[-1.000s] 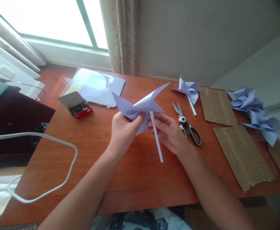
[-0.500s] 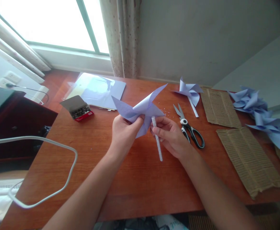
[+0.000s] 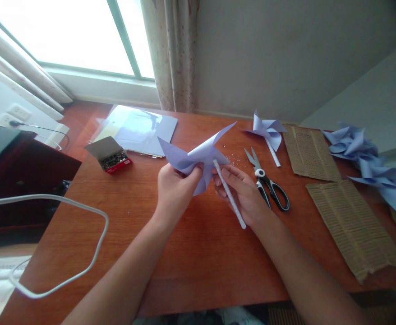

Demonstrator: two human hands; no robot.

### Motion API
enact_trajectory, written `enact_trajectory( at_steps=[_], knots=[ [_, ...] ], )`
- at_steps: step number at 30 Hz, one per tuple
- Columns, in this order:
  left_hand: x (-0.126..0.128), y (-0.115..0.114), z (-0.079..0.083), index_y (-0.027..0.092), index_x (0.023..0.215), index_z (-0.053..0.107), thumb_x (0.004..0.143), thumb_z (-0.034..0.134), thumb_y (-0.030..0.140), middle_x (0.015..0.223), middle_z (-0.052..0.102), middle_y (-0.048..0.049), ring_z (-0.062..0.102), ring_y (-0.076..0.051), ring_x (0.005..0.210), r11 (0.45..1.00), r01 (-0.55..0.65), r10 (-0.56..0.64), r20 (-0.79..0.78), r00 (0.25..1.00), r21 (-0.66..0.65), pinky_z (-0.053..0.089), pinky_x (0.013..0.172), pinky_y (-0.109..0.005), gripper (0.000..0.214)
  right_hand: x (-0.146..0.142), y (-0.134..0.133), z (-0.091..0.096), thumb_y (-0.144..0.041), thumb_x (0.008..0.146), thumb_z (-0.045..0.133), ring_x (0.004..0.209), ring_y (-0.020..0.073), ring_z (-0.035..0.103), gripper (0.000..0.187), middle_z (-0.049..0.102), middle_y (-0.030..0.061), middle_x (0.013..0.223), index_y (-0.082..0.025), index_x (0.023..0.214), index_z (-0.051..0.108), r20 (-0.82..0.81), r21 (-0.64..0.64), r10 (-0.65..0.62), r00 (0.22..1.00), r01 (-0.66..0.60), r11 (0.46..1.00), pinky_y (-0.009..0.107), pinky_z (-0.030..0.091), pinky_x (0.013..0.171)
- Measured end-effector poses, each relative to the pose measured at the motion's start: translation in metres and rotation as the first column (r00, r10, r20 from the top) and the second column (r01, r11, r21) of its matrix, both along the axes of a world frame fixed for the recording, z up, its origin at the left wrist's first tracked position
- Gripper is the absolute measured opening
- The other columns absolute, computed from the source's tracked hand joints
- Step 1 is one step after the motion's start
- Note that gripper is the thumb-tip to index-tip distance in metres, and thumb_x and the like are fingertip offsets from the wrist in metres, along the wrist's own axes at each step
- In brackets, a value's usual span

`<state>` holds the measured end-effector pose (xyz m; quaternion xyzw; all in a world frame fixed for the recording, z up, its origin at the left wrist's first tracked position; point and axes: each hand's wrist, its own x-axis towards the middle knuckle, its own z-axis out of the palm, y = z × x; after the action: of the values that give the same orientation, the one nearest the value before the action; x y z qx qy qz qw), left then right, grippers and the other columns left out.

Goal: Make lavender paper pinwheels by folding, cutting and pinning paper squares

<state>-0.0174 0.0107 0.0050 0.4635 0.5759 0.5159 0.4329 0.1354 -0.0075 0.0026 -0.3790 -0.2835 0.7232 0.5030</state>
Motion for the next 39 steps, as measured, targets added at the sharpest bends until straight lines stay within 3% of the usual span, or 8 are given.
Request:
enact_trajectory(
  at_steps=[8,13,17,20,22,25,30,39],
  knots=[
    [0.001,-0.003,0.002,0.015,0.059,0.059,0.075,0.070,0.028,0.057,0.051,0.0033,0.046,-0.011,0.056,0.999,0.010,-0.007,-0.111,0.994,0.033,0.037,0.051,-0.021,0.023,-0.003,-0.004,-0.006,-0.029,0.075,0.084,0.065,0.0083,0.056,0.016,0.068,-0.0004,0.074,-0.019,0.086,0.077,0.053,-0.063,-0.057,0.997,0.060,0.996,0.018,0.042,0.058],
    [0.002,-0.005,0.004,0.015,0.055,0.056,0.074,0.069,0.026,0.054,0.052,0.0037,0.045,-0.010,0.054,0.995,-0.006,0.023,-0.175,0.984,0.096,0.036,0.051,-0.021,0.025,-0.007,-0.009,-0.009,-0.027,0.080,0.079,0.073,0.0132,0.061,0.008,0.071,-0.0005,0.082,-0.024,0.086,0.075,0.272,0.168,-0.086,0.958,0.040,0.985,0.025,0.048,0.066],
    [0.000,-0.003,0.006,0.015,0.058,0.060,0.074,0.068,0.026,0.056,0.053,0.0031,0.046,-0.011,0.056,0.997,-0.019,0.033,-0.175,0.984,0.080,0.037,0.052,-0.022,0.021,-0.011,-0.024,0.002,-0.020,0.085,0.072,0.074,0.0171,0.062,0.010,0.070,0.0020,0.086,-0.026,0.092,0.075,0.583,0.542,-0.313,0.749,-0.072,0.837,0.032,0.051,0.068],
    [0.000,-0.003,0.007,0.015,0.057,0.060,0.075,0.068,0.026,0.056,0.052,0.0031,0.046,-0.011,0.056,0.998,-0.014,0.028,-0.208,0.978,0.068,0.037,0.053,-0.022,0.022,-0.010,-0.033,0.011,-0.016,0.086,0.072,0.076,0.0191,0.063,0.021,0.071,0.0032,0.093,-0.030,0.101,0.074,0.585,0.676,-0.461,0.667,-0.087,0.732,0.035,0.052,0.070],
    [0.001,-0.004,0.006,0.016,0.056,0.058,0.075,0.067,0.027,0.056,0.052,0.0033,0.046,-0.011,0.056,0.997,-0.009,0.026,-0.233,0.972,0.076,0.036,0.053,-0.022,0.024,-0.009,-0.033,0.012,-0.015,0.086,0.072,0.077,0.0193,0.063,0.024,0.071,0.0030,0.095,-0.032,0.103,0.074,0.564,0.704,-0.520,0.641,-0.044,0.709,0.035,0.052,0.070],
    [0.002,-0.007,0.006,0.016,0.056,0.057,0.076,0.067,0.027,0.054,0.050,0.0037,0.045,-0.010,0.055,0.995,0.014,0.010,-0.246,0.969,0.098,0.036,0.052,-0.021,0.026,-0.006,-0.025,0.007,-0.022,0.087,0.073,0.079,0.0197,0.063,0.015,0.070,0.0034,0.093,-0.030,0.098,0.076,0.593,0.613,-0.475,0.650,0.017,0.790,0.035,0.051,0.070],
    [0.004,-0.010,0.009,0.016,0.056,0.056,0.076,0.068,0.028,0.055,0.050,0.0041,0.044,-0.010,0.054,0.996,0.047,-0.030,-0.195,0.980,0.080,0.035,0.049,-0.021,0.027,-0.003,-0.009,-0.005,-0.032,0.083,0.079,0.079,0.0186,0.066,0.008,0.074,0.0022,0.089,-0.026,0.089,0.077,0.476,0.335,-0.239,0.846,0.077,0.939,0.033,0.053,0.073],
    [0.004,-0.010,0.010,0.017,0.055,0.053,0.076,0.067,0.026,0.053,0.052,0.0043,0.045,-0.009,0.052,0.990,0.062,-0.032,-0.228,0.973,0.129,0.033,0.048,-0.021,0.026,0.000,-0.006,-0.008,-0.034,0.077,0.084,0.065,0.0135,0.057,0.016,0.072,-0.0006,0.077,-0.024,0.088,0.078,0.304,0.129,-0.087,0.949,0.050,0.990,0.027,0.044,0.060]
  ],
)
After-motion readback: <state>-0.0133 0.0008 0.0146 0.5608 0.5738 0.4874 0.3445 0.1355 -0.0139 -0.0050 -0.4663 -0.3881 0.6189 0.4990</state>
